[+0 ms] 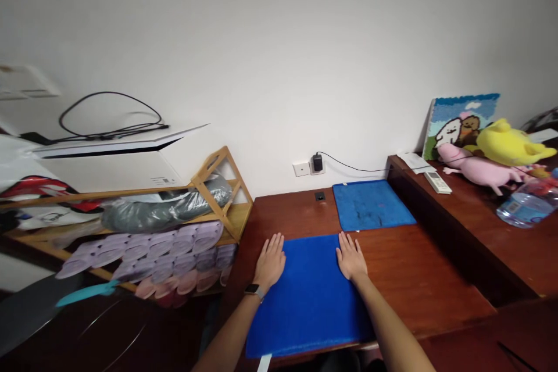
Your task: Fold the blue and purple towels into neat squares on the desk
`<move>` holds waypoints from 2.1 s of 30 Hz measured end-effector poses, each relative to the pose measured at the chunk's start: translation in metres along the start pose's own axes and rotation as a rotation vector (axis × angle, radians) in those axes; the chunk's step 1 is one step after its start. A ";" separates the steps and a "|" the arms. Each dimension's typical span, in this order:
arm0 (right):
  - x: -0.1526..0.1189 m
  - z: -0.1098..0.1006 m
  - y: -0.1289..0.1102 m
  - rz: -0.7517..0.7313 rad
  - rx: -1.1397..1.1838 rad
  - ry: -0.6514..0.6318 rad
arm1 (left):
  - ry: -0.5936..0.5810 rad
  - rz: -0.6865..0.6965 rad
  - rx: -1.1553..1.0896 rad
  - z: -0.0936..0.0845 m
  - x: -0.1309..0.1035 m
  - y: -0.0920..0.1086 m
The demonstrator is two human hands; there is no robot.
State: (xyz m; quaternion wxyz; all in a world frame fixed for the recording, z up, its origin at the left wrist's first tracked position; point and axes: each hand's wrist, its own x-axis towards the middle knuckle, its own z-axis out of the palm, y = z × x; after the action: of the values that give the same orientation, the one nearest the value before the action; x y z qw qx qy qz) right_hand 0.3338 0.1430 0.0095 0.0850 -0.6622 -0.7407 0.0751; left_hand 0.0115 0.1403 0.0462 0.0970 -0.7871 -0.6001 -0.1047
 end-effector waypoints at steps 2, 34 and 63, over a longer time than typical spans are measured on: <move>0.000 0.001 0.001 0.000 -0.001 0.005 | 0.012 0.022 -0.068 0.003 0.012 0.050; -0.010 -0.011 -0.015 0.068 0.026 -0.080 | -0.063 -0.253 -0.099 0.033 -0.031 -0.025; -0.011 -0.008 -0.015 0.053 0.046 -0.027 | -0.112 -0.231 -0.061 0.026 -0.017 -0.010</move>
State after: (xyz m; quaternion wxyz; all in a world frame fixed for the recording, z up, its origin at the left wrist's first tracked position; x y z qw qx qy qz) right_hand 0.3225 0.1306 0.0202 0.0883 -0.6784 -0.7220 0.1035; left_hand -0.0012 0.1345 0.0170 0.0265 -0.7199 -0.6878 -0.0891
